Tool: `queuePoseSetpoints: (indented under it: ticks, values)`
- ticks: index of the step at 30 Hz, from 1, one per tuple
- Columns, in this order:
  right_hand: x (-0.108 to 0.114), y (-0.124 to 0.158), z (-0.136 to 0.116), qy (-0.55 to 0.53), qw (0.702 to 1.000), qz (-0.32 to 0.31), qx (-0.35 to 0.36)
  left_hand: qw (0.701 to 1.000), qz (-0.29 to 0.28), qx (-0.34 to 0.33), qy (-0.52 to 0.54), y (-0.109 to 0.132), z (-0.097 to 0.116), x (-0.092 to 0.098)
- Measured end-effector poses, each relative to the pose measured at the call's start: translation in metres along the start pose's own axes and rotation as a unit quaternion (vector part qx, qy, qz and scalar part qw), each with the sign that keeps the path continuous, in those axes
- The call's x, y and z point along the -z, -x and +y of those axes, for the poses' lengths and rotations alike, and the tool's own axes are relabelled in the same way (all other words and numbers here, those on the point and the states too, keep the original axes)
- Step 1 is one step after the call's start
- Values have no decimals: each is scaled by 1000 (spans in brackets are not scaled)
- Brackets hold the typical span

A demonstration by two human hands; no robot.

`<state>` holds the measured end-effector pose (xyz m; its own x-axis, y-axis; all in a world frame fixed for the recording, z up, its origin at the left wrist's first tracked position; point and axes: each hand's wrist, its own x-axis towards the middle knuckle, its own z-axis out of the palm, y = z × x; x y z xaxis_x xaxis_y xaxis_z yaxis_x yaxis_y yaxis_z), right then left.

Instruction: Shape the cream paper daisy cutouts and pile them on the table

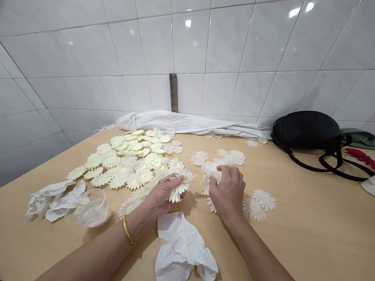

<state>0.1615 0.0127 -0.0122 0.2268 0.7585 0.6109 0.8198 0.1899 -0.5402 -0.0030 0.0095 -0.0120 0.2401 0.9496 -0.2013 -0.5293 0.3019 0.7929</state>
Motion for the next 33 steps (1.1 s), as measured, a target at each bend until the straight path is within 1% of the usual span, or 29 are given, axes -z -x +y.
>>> queuePoseSetpoints:
  ticks: [1, 2, 3, 5, 6, 7, 9, 11, 13, 15, 16, 18, 19, 21, 23, 24, 25, 26, 28, 29, 31, 33]
  values:
    - [1, 1, -3, -17, 1000, 0, 18, 1000, -7, -2, -9, 1, 0, -1]
    - [1, 4, -7, -52, 998, -20, 33, 1000, -13, -2, -19, 3, 0, -2]
    - [2, 7, -13, -96, 992, -59, 47, 999, -21, 1, -29, 5, 0, -3]
    - [2, 12, -22, -172, 971, -152, 63, 998, -42, 16, -51, 8, 1, -5]
    - [2, 14, -24, -188, 964, -179, 58, 997, -51, 24, -59, 9, 1, -6]
    - [2, 14, -24, -189, 964, -184, 44, 996, -56, 30, -67, 10, 1, -7]
    - [2, 9, -16, -157, 976, -149, 0, 995, -45, 37, -79, 11, 2, -8]
    - [5, 0, -1, -79, 992, -94, -30, 996, -17, 39, -79, 11, 2, -8]
    - [10, -10, 14, 25, 998, -52, -19, 996, 7, 48, -79, 9, 1, -7]
    - [18, -16, 22, 84, 996, -19, 17, 995, 16, 57, -80, 9, 0, -6]
    - [21, -16, 22, 79, 996, -9, 39, 995, 20, 58, -82, 9, 0, -6]
    - [25, -11, 14, 10, 997, -17, 74, 995, 20, 52, -79, 9, -2, -6]
    - [24, -7, 8, -39, 995, -35, 84, 996, 14, 45, -76, 10, -3, -7]
    - [17, 4, -2, -101, 984, -100, 104, 997, -3, 38, -69, 10, -4, -7]
    - [6, 13, -4, -84, 970, -165, 158, 998, -3, 35, -58, 9, -4, -7]
    - [2, 15, -1, -50, 966, -178, 179, 998, 9, 34, -51, 9, -3, -6]
    - [-2, 17, 3, -7, 966, -177, 189, 998, 21, 34, -47, 8, -3, -6]
    - [-4, 17, 7, 35, 969, -162, 186, 998, 31, 34, -44, 6, -3, -5]
    - [-4, 15, 14, 85, 978, -106, 156, 998, 33, 34, -45, 4, -2, -4]
    - [-2, 14, 15, 79, 984, -77, 142, 998, 26, 35, -46, 2, -3, -3]
    - [4, 12, 12, 10, 990, -49, 135, 998, 7, 38, -45, 0, -5, -2]
    - [10, 13, 4, -86, 984, -72, 141, 998, -18, 35, -42, 0, -7, -2]
